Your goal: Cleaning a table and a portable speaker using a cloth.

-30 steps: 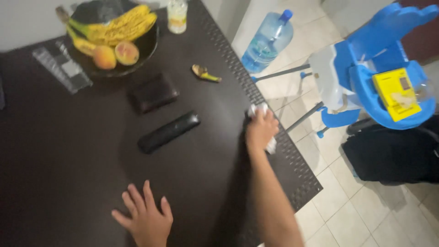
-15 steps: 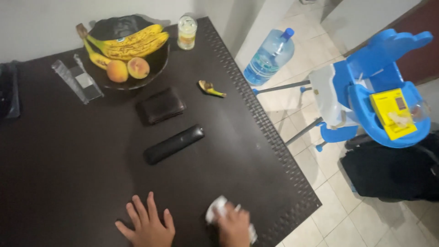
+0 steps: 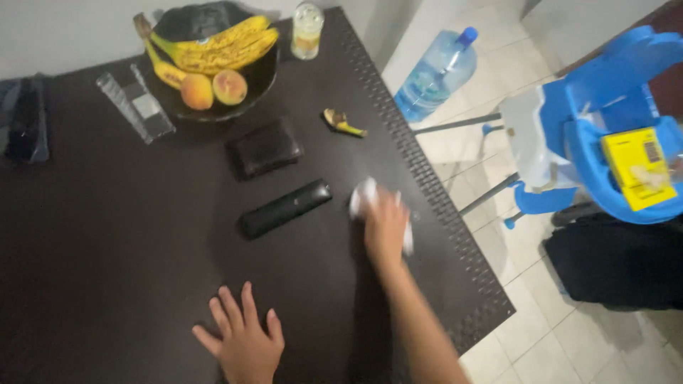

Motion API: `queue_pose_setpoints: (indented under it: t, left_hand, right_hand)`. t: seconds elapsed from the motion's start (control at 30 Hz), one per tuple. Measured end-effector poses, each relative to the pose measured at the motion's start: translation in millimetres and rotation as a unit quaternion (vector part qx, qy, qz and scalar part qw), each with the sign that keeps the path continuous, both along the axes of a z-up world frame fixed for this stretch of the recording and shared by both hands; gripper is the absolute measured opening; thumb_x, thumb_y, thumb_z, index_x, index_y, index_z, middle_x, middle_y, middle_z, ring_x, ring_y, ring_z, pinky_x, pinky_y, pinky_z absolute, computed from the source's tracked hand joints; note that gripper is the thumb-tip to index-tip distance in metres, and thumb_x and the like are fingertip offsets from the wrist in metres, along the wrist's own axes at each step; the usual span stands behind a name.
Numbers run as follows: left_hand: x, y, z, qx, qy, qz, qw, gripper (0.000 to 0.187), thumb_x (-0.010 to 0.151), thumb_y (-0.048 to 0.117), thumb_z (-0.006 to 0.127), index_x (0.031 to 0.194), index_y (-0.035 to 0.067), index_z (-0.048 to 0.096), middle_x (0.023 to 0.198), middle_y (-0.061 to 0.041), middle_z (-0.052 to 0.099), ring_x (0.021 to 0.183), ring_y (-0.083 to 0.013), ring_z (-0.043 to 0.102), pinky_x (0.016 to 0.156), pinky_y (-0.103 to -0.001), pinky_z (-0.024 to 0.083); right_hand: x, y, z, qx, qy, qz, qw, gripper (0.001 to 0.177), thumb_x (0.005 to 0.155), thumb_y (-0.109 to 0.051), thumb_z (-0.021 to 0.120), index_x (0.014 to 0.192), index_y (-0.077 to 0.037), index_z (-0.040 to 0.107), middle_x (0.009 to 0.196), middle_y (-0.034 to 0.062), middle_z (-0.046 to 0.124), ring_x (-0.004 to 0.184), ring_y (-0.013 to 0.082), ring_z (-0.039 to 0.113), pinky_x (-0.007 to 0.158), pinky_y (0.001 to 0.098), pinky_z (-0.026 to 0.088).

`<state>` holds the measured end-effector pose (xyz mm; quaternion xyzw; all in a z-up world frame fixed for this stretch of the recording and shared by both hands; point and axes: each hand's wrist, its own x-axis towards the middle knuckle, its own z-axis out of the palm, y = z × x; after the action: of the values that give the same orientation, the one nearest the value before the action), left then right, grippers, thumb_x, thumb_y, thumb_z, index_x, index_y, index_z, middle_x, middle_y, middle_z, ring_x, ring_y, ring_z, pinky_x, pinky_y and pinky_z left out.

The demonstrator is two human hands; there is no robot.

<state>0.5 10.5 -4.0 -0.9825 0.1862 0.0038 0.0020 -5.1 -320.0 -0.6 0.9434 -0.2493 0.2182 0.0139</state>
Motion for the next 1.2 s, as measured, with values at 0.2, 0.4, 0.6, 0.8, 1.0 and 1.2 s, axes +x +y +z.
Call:
queue_pose_setpoints:
  t: [0.2, 0.4, 0.6, 0.8, 1.0, 1.2]
  left_hand:
    - [8.4, -8.6, 1.1, 0.04, 0.008, 0.013, 0.999, 0.07, 0.085, 0.053, 0.054, 0.149, 0.024, 0.052, 0.157, -0.018, 0.047, 0.147, -0.0359, 0.039, 0.117, -0.073, 0.007]
    - [5.2, -8.2, 0.1, 0.028, -0.043, -0.009, 0.999, 0.065, 0.088, 0.052, 0.054, 0.145, 0.02, 0.057, 0.154, -0.018, 0.051, 0.147, -0.0356, 0.042, 0.119, -0.072, 0.013]
    - [2.8, -12.1, 13.7, 0.051, -0.045, -0.006, 0.998, 0.065, 0.089, 0.052, 0.055, 0.146, 0.02, 0.057, 0.154, -0.018, 0.051, 0.147, -0.0359, 0.042, 0.118, -0.072, 0.017]
    - [-5.8, -8.4, 4.5, 0.059, -0.057, -0.013, 0.997, 0.067, 0.093, 0.052, 0.055, 0.152, 0.02, 0.055, 0.159, -0.018, 0.049, 0.152, -0.0349, 0.041, 0.122, -0.072, 0.014]
    - [-8.4, -0.8, -2.1, 0.026, -0.01, -0.02, 0.999, 0.074, 0.093, 0.053, 0.053, 0.159, 0.018, 0.049, 0.165, -0.023, 0.039, 0.156, -0.0426, 0.033, 0.118, -0.077, 0.015]
    - [-11.9, -2.1, -6.2, 0.113, -0.021, -0.055, 0.992, 0.082, 0.097, 0.063, 0.049, 0.164, 0.016, 0.044, 0.17, -0.028, 0.034, 0.16, -0.0474, 0.026, 0.116, -0.076, 0.015]
  right_hand:
    - [-204.1, 140.2, -93.7, 0.29, 0.366, -0.021, 0.884, 0.029, 0.096, -0.024, 0.06, 0.122, -0.015, 0.068, 0.126, 0.0156, 0.067, 0.118, 0.0356, 0.062, 0.1, 0.0551, 0.049]
    - [-121.4, 22.3, 7.1, 0.145, 0.535, -0.025, 0.832, 0.053, 0.082, -0.019, 0.07, 0.133, -0.029, 0.063, 0.147, 0.0116, 0.049, 0.139, 0.0483, 0.037, 0.099, 0.0717, 0.037]
    - [-52.4, -5.6, 23.6, 0.007, -0.072, -0.134, 0.988, 0.033, 0.089, -0.001, 0.056, 0.116, -0.013, 0.071, 0.118, 0.0192, 0.068, 0.101, 0.0402, 0.062, 0.085, 0.0556, 0.046]
    - [-129.1, 232.8, -34.9, 0.0, 0.0, -0.167, 0.986, 0.044, 0.089, 0.001, 0.054, 0.13, -0.01, 0.064, 0.125, 0.0229, 0.063, 0.108, 0.0415, 0.062, 0.101, 0.0616, 0.044]
    - [-269.4, 164.9, -87.1, 0.009, 0.028, -0.181, 0.983, 0.045, 0.091, 0.001, 0.056, 0.13, -0.018, 0.065, 0.123, 0.0178, 0.065, 0.109, 0.0353, 0.063, 0.104, 0.0598, 0.044]
    - [-199.0, 21.7, 34.5, 0.072, -0.03, -0.364, 0.928, 0.03, 0.093, -0.004, 0.06, 0.116, -0.019, 0.071, 0.122, 0.0184, 0.065, 0.1, 0.0406, 0.059, 0.086, 0.0522, 0.046]
